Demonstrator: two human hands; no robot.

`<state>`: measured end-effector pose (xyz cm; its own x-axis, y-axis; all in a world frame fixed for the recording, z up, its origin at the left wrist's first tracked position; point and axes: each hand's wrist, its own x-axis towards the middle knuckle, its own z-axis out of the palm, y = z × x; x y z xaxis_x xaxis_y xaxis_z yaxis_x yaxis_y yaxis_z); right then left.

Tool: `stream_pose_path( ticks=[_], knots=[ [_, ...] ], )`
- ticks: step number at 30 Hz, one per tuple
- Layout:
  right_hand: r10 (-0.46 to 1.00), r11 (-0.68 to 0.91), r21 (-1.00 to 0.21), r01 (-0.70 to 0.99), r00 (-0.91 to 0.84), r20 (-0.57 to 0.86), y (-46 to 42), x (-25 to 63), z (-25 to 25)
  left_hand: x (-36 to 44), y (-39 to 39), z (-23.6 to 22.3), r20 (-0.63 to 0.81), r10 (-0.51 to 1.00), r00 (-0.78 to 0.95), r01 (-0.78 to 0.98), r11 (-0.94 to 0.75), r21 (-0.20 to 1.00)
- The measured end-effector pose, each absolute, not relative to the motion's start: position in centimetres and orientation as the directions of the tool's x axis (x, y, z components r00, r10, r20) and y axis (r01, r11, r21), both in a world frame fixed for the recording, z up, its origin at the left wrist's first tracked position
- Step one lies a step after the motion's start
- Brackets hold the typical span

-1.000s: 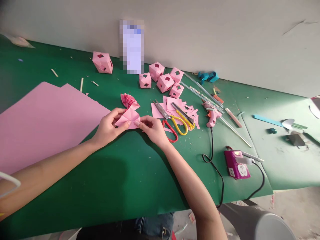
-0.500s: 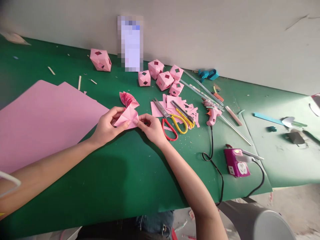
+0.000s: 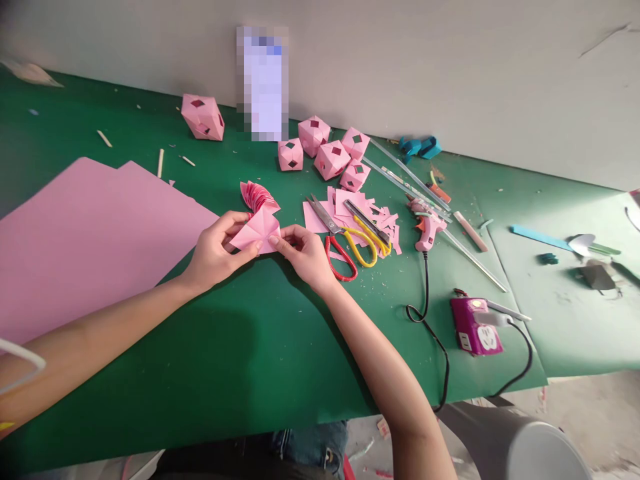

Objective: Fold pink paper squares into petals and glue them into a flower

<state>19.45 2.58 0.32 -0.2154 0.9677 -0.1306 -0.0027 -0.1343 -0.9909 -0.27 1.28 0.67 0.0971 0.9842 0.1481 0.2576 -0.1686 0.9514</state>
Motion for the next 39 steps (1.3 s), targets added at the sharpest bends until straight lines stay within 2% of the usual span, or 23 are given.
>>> stream_pose_path(
  ticks=[6,21,32,39],
  knots=[
    [0.968,-0.121,-0.991,0.049,-0.215,-0.129,2.44,19.34,0.29,-0.20,1.36,0.72,0.131,0.987,0.093,0.301,-0.153,0.941],
    [0.967,-0.110,-0.993,0.047,-0.227,-0.118,2.47,19.49,0.58,-0.23,1.44,0.70,0.127,0.988,0.082,0.340,-0.148,0.929],
    [0.984,-0.055,-0.996,0.073,-0.168,-0.066,2.25,19.07,0.63,-0.19,1.53,0.94,0.070,0.989,0.132,0.263,-0.103,0.959],
    [0.932,0.017,-0.967,0.254,-0.353,-0.076,2.46,19.80,1.01,-0.62,2.08,0.93,-0.005,0.994,0.107,0.178,-0.015,0.984]
  ],
)
